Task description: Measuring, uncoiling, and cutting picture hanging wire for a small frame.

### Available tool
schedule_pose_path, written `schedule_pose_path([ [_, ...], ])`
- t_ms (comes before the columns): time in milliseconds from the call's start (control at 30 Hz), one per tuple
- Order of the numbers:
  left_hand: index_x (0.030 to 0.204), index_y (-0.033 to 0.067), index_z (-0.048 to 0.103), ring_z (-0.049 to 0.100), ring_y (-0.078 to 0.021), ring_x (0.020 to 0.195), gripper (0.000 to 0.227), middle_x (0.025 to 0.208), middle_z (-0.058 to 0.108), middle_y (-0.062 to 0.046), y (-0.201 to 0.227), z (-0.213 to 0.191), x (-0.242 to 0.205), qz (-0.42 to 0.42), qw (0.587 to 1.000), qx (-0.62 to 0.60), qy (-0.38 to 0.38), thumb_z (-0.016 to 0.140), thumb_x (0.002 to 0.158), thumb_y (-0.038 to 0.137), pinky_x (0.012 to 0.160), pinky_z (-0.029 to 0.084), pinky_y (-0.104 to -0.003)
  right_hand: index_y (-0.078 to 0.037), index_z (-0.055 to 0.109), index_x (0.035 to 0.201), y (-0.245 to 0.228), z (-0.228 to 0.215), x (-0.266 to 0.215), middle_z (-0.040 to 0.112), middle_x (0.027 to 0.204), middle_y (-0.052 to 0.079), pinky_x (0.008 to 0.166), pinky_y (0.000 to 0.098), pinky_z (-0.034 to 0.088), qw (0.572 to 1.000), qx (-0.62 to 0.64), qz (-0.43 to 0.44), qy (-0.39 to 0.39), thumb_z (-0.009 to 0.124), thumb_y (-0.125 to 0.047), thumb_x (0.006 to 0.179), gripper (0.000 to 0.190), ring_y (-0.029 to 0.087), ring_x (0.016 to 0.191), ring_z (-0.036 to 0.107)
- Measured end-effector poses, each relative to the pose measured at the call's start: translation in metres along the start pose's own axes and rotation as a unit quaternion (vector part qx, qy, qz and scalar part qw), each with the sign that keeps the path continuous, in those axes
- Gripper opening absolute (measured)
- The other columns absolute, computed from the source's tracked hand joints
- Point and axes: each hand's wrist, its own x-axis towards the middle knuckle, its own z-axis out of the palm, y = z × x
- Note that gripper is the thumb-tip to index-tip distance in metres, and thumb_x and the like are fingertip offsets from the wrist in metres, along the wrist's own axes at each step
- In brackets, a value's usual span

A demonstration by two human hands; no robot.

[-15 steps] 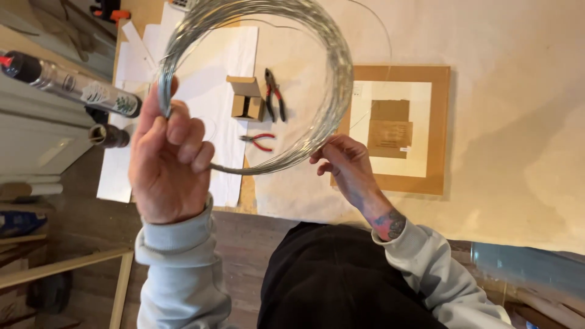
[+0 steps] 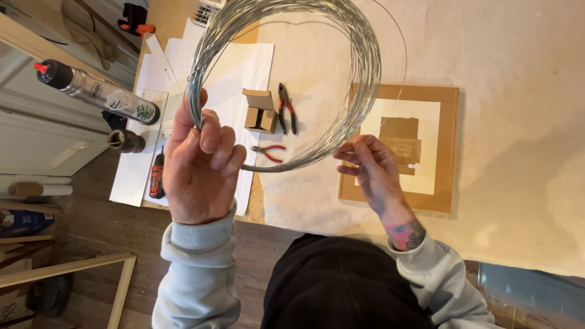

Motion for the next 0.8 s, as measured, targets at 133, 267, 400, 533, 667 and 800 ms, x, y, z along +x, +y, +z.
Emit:
schedule_pose_path([
  [133,0.153,0.0041,0.044,0.037,-0.0075,0.070,0.041,0.093,0.049,0.000,-0.001,0.003,0.004,0.008,1.000,-0.010,-0.012,0.050,0.113,0.011,0.062,0.033,-0.022,-0.010,0.063,0.112,-0.019,-0.004,0.009,0.075,0.110,0.010,0.080,0.0338,0.062,1.000,0.001,-0.006,0.000,0.055,-0.021,0.109,0.013,0.023,0.106,0.074],
  [267,0.154,0.0018,0.043,0.035,-0.0056,0.067,0.040,0.093,0.049,0.000,0.009,0.005,0.004,0.054,0.998,-0.003,-0.032,0.047,0.115,0.010,0.056,0.032,-0.020,-0.009,0.063,0.114,-0.039,-0.038,0.019,0.074,0.109,0.011,0.080,0.0363,0.064,0.998,-0.053,-0.027,0.027,0.053,-0.019,0.112,0.015,0.024,0.103,0.074],
  [400,0.157,0.0005,0.037,0.033,-0.0055,0.066,0.043,0.095,0.049,-0.001,0.013,0.009,0.000,0.056,0.998,0.000,0.010,0.045,0.116,0.010,0.055,0.030,-0.020,-0.009,0.058,0.129,-0.052,-0.056,0.022,0.069,0.122,0.015,0.088,0.0398,0.061,0.997,-0.029,-0.056,-0.032,0.054,-0.025,0.120,0.020,0.026,0.113,0.070],
  [533,0.158,0.0019,0.037,0.032,-0.0055,0.065,0.045,0.094,0.048,-0.001,0.003,0.014,0.005,0.075,0.997,-0.015,-0.006,0.045,0.115,0.012,0.055,0.030,-0.020,-0.013,0.044,0.150,-0.021,-0.003,0.014,0.058,0.144,0.009,0.096,0.0412,0.059,0.996,0.024,-0.061,-0.053,0.055,-0.050,0.102,0.062,0.023,0.125,0.062],
  [667,0.160,0.0027,0.035,0.032,-0.0062,0.067,0.048,0.095,0.046,0.000,-0.001,0.020,0.012,0.092,0.995,-0.023,0.008,0.046,0.114,0.012,0.056,0.029,-0.020,-0.011,0.051,0.144,0.017,0.027,0.011,0.063,0.133,0.005,0.087,0.0372,0.061,0.992,0.055,0.011,-0.111,0.064,-0.050,0.096,0.064,0.021,0.115,0.065],
  [800,0.156,0.0048,0.035,0.033,-0.0058,0.069,0.044,0.090,0.043,0.001,-0.003,0.016,0.006,0.103,0.994,-0.041,0.010,0.047,0.115,0.013,0.055,0.029,-0.020,-0.005,0.066,0.127,0.020,0.045,0.011,0.072,0.112,0.007,0.073,0.0306,0.059,0.995,0.078,-0.036,-0.060,0.070,-0.024,0.105,0.029,0.017,0.099,0.069],
])
